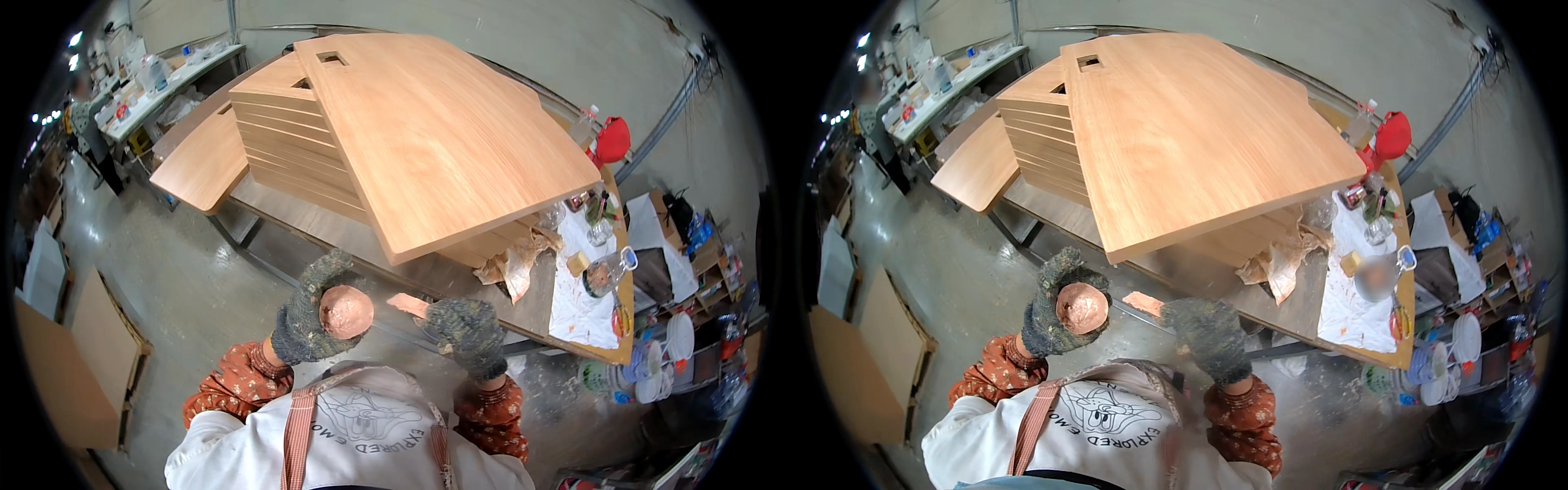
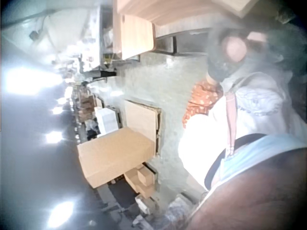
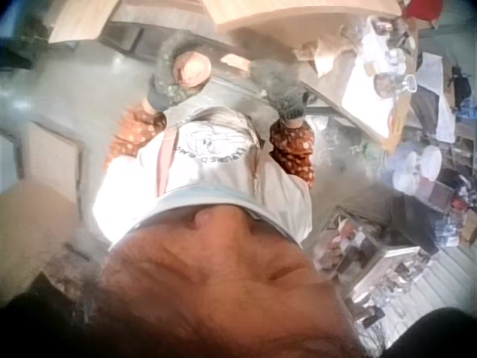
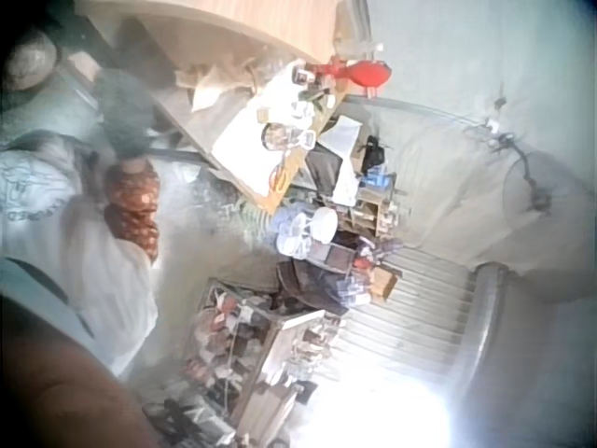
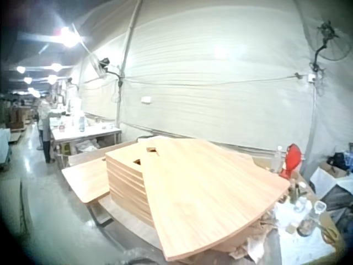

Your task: The person applies wax to the edges and surfaces of wooden panels using a sponge and a cloth.

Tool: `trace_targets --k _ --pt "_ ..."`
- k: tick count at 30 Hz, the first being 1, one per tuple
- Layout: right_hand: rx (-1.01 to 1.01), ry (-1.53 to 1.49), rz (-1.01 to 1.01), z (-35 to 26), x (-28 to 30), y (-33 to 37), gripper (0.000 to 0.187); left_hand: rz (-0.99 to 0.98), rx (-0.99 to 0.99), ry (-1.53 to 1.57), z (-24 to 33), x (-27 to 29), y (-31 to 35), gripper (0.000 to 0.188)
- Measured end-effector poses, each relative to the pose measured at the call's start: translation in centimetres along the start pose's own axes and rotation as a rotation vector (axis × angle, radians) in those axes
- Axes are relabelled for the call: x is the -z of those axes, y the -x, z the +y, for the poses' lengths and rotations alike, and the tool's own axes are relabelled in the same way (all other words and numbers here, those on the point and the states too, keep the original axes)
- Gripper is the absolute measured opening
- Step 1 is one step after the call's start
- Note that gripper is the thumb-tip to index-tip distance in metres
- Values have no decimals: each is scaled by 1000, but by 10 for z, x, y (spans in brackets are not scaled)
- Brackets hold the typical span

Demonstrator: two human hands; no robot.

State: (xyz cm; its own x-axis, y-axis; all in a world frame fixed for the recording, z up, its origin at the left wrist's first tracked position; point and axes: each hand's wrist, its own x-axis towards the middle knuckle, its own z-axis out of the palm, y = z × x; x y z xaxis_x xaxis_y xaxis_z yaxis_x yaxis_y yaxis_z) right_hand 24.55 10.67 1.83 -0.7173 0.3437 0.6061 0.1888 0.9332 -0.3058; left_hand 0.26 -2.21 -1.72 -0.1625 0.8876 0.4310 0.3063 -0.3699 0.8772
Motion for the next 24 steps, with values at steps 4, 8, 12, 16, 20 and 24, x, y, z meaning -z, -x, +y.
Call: trace_targets --k 4,8,12,16,20,24 --pt "59 66 -11 -14 -4 8 25 -39 14 -154 -5 -6 -2 79" --pt "-36 -190 107 -5 -10 17 25 -48 105 -49 -16 -13 1 78" --pt "-193 -98 116 2 -3 48 29 -106 74 -105 -3 -29 3 84" --pt "-188 -212 64 4 5 59 35 -215 389 105 14 -60 -6 91" --pt "-272 -9 104 23 8 86 38 -319 214 87 21 -89 -29 93" --pt "-229 76 241 40 39 124 36 -255 298 323 17 -128 -32 89"
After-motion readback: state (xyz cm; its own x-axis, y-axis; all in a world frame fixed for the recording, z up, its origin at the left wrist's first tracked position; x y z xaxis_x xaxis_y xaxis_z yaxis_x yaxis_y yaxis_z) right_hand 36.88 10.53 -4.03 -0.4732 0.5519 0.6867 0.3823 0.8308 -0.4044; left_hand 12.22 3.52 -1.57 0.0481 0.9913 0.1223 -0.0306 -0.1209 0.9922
